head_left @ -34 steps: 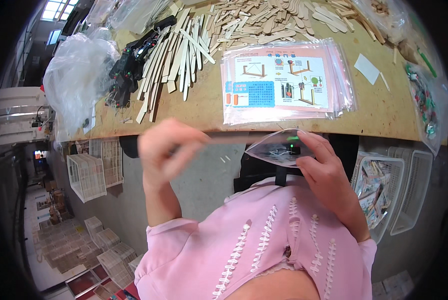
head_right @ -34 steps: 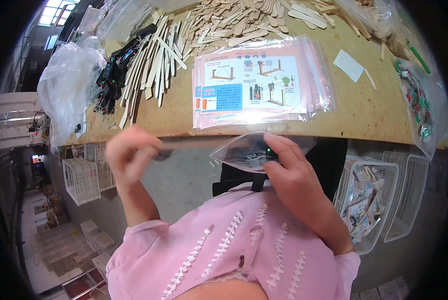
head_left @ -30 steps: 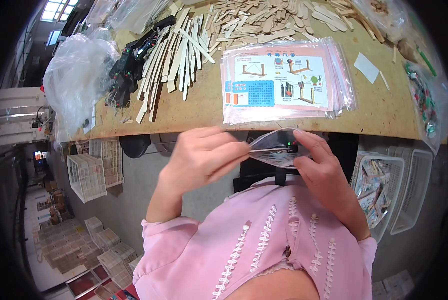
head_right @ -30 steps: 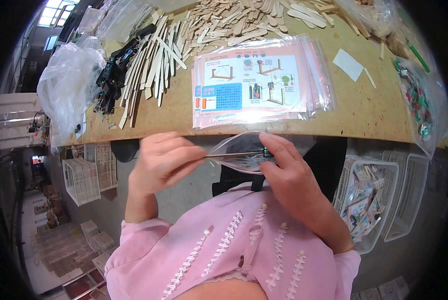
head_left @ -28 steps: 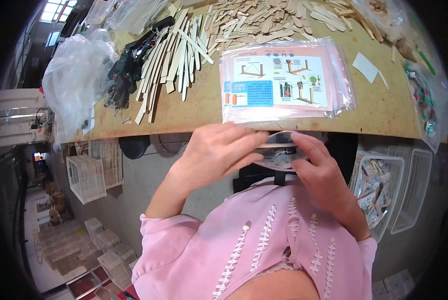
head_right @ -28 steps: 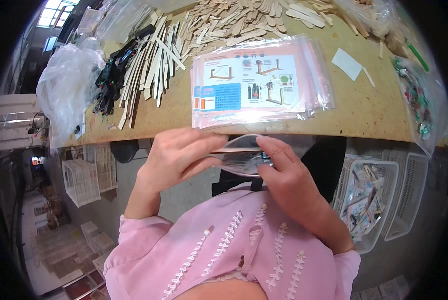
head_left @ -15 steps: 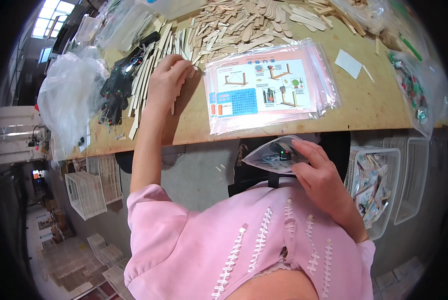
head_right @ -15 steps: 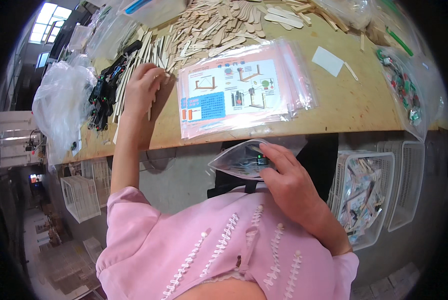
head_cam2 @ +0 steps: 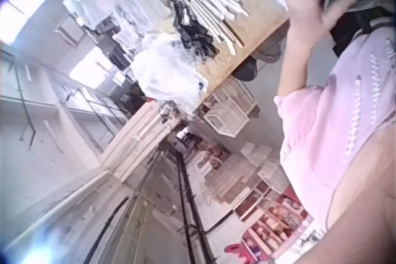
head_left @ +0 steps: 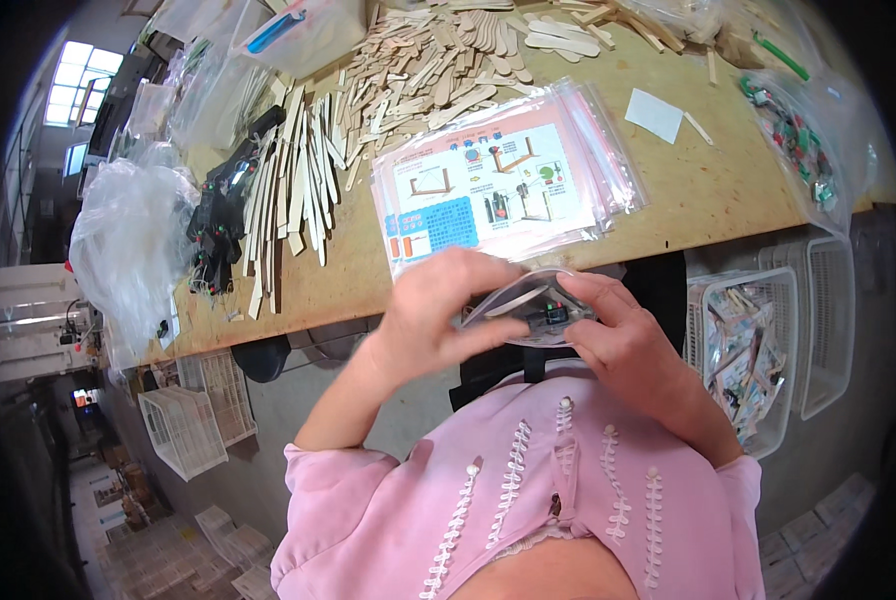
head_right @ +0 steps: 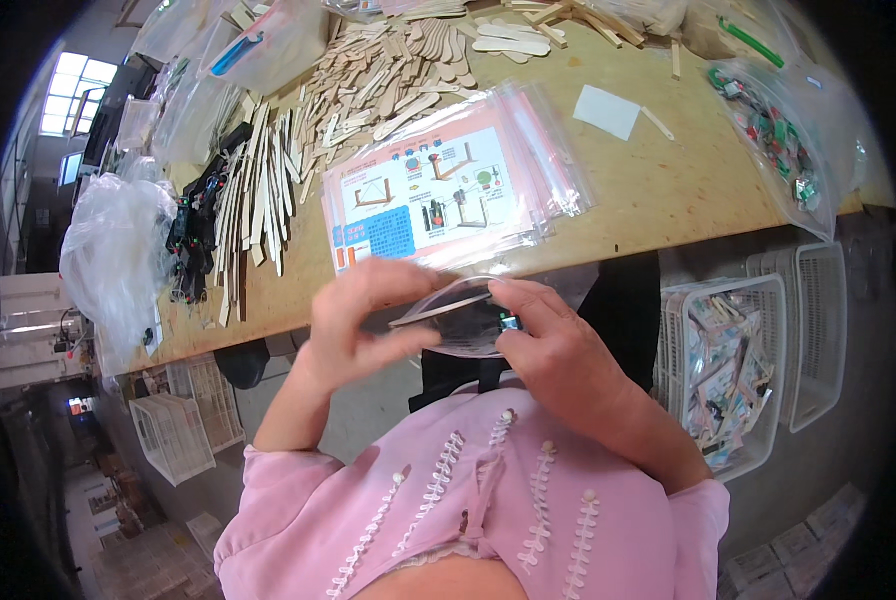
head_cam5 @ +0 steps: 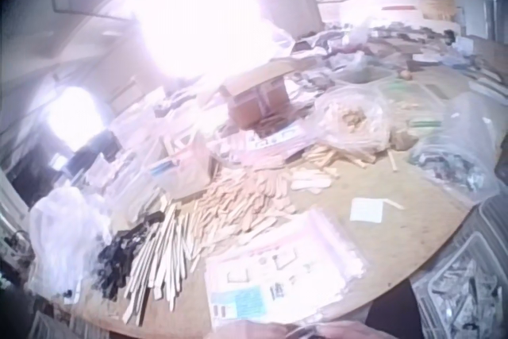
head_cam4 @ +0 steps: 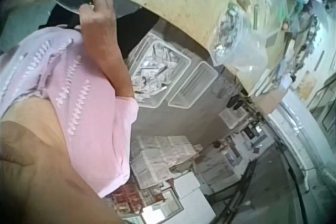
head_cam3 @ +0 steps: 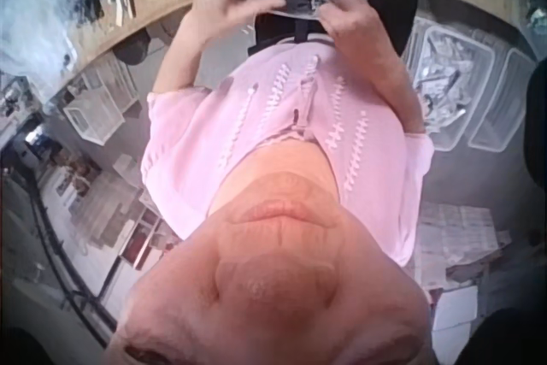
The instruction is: The person assembles small craft kits by picking wooden sticks and small black electronic components from a table and placing them into clear plastic bags. The person repeatedly opens bags, adds items, and closes them, organizing the components for packaging.
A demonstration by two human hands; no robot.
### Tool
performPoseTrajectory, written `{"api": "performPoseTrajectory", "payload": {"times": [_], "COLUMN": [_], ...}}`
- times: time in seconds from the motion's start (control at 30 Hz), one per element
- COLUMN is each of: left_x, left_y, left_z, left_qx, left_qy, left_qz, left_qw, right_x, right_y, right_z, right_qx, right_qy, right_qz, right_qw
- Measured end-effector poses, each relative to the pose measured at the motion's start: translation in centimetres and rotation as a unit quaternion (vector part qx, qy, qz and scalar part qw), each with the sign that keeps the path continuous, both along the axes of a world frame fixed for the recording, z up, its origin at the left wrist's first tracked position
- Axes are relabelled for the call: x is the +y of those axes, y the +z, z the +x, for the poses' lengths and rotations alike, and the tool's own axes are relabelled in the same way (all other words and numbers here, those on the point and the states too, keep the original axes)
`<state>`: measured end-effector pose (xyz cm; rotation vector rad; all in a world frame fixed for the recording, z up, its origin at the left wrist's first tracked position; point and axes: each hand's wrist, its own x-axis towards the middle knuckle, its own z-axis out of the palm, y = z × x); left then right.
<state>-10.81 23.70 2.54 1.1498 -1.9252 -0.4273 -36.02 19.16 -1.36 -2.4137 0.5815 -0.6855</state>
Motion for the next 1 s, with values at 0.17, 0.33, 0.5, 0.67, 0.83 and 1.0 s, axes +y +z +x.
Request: {"api": "performPoseTrajectory", "payload": {"times": [0.17,0.33,0.5,0.67,0.83,1.0], "left_x": [-8.7,-14.1,-14.7,-14.3,-14.1,-13.4], "left_y": [-1.6,-5.3,-4.8,-4.8,-6.6,-5.8], "left_z": [7.0,13.3,13.2,15.4,19.2,18.5], "left_qx": [-0.121,-0.231,-0.276,-0.1,0.058,0.062], "left_qy": [0.227,0.248,0.257,0.235,0.216,0.235], "left_qz": [0.026,0.02,0.074,0.236,0.253,0.272], "left_qw": [0.966,0.941,0.923,0.938,0.941,0.931], "right_x": [0.4,0.7,0.9,0.9,1.0,1.2], "right_y": [0.1,-0.3,-0.9,-1.0,-1.0,-0.9], "right_z": [-1.2,-1.9,-2.3,-2.0,-1.7,-1.6], "right_qx": [0.003,0.003,0.006,0.0,-0.008,-0.012], "right_qy": [-0.022,-0.034,-0.051,-0.054,-0.053,-0.062], "right_qz": [0.01,0.005,0.012,0.003,0.005,0.018], "right_qw": [1.0,0.999,0.999,0.999,0.999,0.998]}}
